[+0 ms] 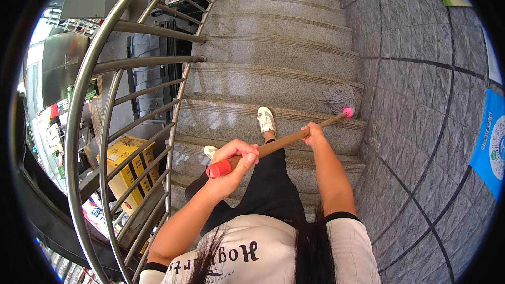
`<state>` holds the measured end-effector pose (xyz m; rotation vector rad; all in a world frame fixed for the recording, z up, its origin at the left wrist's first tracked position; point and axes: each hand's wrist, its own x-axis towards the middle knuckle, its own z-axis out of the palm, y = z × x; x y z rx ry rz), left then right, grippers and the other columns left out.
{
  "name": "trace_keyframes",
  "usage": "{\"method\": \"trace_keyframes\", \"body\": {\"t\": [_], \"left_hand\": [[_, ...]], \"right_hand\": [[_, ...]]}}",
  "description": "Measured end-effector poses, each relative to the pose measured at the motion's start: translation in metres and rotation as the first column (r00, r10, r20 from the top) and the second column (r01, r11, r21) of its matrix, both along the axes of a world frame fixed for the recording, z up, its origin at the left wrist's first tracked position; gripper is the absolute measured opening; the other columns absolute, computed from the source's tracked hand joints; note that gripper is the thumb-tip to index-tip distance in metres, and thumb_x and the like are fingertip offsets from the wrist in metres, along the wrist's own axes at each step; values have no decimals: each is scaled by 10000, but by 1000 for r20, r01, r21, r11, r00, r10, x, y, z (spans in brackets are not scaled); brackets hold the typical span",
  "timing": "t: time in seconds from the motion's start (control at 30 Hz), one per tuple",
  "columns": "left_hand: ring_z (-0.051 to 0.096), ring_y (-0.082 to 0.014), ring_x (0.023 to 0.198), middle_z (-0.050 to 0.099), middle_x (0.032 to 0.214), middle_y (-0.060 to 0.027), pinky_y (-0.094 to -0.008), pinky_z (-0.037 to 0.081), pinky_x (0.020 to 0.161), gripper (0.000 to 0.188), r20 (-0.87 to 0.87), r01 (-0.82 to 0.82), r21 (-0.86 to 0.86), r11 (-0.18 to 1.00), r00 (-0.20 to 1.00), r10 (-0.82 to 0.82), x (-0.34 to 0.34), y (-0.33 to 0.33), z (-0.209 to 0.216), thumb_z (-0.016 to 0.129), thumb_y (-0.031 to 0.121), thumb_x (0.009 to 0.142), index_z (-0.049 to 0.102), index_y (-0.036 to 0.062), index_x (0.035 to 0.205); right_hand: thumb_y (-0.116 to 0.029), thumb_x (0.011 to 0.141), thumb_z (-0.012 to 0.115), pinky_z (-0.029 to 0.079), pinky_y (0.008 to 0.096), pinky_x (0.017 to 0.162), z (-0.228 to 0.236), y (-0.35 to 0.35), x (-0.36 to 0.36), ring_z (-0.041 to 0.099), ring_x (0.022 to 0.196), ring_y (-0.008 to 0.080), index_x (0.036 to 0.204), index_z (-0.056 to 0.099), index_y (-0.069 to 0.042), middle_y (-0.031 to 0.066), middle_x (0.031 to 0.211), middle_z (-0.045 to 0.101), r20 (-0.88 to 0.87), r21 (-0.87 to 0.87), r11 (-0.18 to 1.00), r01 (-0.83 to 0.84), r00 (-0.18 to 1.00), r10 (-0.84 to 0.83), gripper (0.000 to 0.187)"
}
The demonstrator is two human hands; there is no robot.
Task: Mop the stairs using a wet floor mop.
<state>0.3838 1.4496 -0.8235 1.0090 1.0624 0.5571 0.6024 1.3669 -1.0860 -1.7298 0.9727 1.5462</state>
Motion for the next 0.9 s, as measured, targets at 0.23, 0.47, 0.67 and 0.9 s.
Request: {"method": "trace_keyframes", "body": {"t": [0.23, 0.47, 0.67, 0.9], "left_hand": [[504, -159, 639, 530, 649, -45, -369, 373, 820, 44, -95, -37, 69, 997, 995, 44, -97, 10, 68, 559, 33, 746, 518, 28, 729], [487, -142, 553, 493, 548, -32, -347, 381, 732, 139, -532, -31, 293, 956, 825, 190, -149, 23, 194, 611, 76, 671, 482, 33, 640], [527, -164, 543, 521, 550, -24, -365, 420, 720, 125, -620, 229, 350, 908, 783, 41, -133, 24, 182, 639, 43, 629, 517, 51, 650], [355, -125, 416, 325, 425, -9, -356, 377, 559, 225, -285, -96, 662, 743, 885, 368, -171, -5, 246, 526, 243, 782, 450, 32, 757]], "right_hand": [[-95, 795, 400, 463, 303, 479, 3, 15, -120, 489, 532, 173, 789, 377, -39, 55, 646, 433, -302, 154, 988, -14, 951, 60, 61], [-134, 790, 416, 474, 325, 448, 104, 104, -327, 536, 566, 201, 876, 377, -58, 58, 685, 444, -598, 280, 947, -154, 744, 298, 121], [-62, 726, 495, 483, 306, 495, 92, 124, -398, 484, 531, 172, 794, 405, -39, 62, 621, 444, -719, 316, 930, 187, 687, 106, 115], [-99, 751, 506, 482, 342, 557, 193, 130, -344, 529, 578, 220, 752, 438, -5, 86, 649, 484, -642, 444, 875, 191, 749, 162, 116]]}}
